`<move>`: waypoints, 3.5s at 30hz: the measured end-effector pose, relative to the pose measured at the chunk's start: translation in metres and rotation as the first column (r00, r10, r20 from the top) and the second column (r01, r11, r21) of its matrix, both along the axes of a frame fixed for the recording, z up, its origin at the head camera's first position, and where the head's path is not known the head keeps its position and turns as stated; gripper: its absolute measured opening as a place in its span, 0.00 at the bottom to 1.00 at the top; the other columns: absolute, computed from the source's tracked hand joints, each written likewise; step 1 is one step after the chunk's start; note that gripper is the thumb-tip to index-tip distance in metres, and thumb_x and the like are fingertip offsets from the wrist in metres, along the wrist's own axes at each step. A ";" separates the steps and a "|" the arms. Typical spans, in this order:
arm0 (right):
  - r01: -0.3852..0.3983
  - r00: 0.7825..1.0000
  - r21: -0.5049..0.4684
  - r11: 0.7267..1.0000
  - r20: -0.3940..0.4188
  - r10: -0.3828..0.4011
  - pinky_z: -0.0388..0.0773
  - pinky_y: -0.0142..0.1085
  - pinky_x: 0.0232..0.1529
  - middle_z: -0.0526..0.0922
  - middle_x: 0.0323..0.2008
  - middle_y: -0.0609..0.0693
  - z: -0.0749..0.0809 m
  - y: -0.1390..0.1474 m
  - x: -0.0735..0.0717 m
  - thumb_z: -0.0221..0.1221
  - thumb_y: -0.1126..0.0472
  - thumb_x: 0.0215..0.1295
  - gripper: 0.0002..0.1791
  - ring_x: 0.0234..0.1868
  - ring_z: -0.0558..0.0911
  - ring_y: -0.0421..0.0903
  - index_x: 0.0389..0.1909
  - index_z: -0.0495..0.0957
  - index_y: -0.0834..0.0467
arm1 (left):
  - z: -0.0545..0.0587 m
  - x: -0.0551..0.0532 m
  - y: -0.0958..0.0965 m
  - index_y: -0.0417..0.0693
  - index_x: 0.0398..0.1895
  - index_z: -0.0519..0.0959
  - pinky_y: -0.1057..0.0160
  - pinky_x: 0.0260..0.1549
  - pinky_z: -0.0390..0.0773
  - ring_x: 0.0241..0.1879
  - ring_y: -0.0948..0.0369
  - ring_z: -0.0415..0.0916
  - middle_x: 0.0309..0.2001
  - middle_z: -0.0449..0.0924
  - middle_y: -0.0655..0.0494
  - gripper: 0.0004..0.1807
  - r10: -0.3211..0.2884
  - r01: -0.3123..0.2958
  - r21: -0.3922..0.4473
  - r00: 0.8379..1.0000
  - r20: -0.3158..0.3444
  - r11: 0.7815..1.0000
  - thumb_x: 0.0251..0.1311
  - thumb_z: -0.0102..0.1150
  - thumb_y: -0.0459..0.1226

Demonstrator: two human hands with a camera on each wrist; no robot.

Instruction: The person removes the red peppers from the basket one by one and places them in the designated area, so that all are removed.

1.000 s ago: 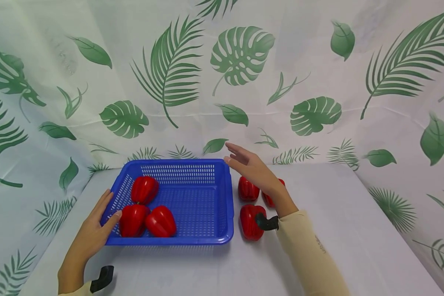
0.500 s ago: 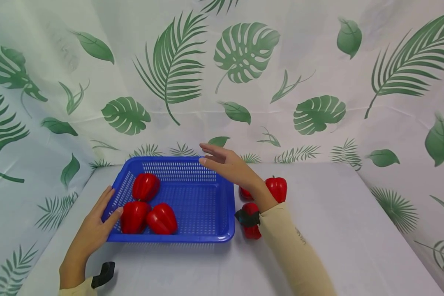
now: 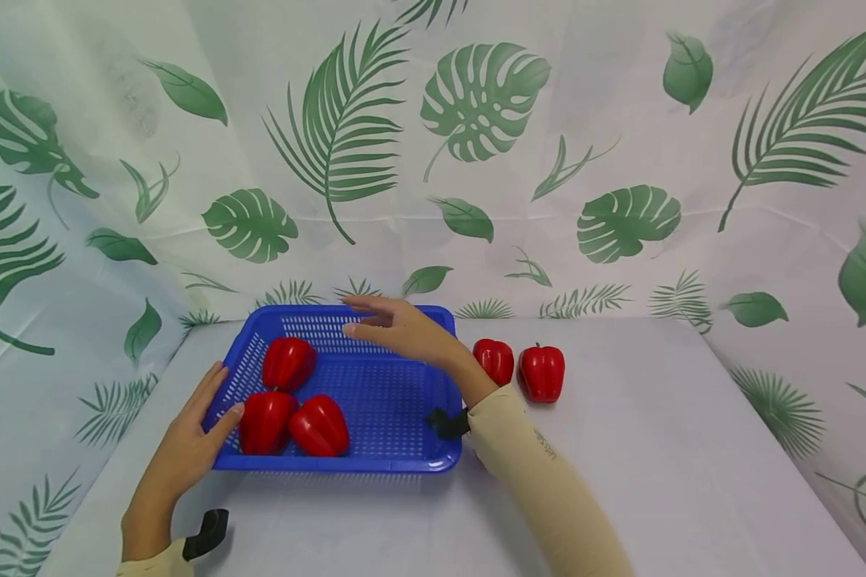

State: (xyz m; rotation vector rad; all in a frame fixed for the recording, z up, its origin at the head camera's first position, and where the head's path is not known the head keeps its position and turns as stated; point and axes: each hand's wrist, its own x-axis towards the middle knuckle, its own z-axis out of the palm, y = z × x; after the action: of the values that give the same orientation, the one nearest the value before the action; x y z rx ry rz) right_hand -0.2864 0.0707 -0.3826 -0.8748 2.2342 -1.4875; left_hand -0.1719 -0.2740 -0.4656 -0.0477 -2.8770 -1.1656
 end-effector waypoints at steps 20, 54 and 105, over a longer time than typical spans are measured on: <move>-0.189 0.982 0.195 0.963 0.009 0.191 0.79 0.51 0.67 0.71 0.77 0.56 -0.037 -0.056 0.001 0.62 0.46 0.75 0.37 0.74 0.73 0.62 0.80 0.69 0.56 | 0.000 0.002 0.002 0.44 0.88 0.46 0.23 0.70 0.54 0.82 0.32 0.43 0.87 0.38 0.41 0.44 0.010 -0.010 0.001 1.000 0.027 1.000 0.80 0.52 0.51; -0.369 0.921 0.282 0.885 0.239 0.308 0.85 0.45 0.58 0.81 0.62 0.47 -0.071 -0.064 0.002 0.70 0.56 0.69 0.33 0.62 0.77 0.46 0.75 0.77 0.53 | 0.002 0.001 0.001 0.44 0.89 0.43 0.22 0.69 0.54 0.82 0.32 0.41 0.87 0.37 0.41 0.46 -0.003 0.003 -0.015 1.000 0.027 1.000 0.80 0.53 0.52; 0.057 0.982 0.070 0.996 0.174 -0.068 0.86 0.48 0.56 0.75 0.70 0.47 -0.002 0.023 0.006 0.68 0.49 0.72 0.34 0.69 0.75 0.54 0.78 0.73 0.40 | 0.003 0.000 0.000 0.45 0.89 0.41 0.21 0.69 0.53 0.83 0.32 0.38 0.88 0.34 0.41 0.47 -0.017 0.017 -0.012 0.999 0.043 1.000 0.80 0.52 0.54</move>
State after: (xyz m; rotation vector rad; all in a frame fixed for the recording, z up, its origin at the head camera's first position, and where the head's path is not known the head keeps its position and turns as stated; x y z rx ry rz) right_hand -0.2800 0.0933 -0.3848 -0.6324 2.1842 -1.4495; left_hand -0.1717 -0.2736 -0.4625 -0.0482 -2.9271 -1.1661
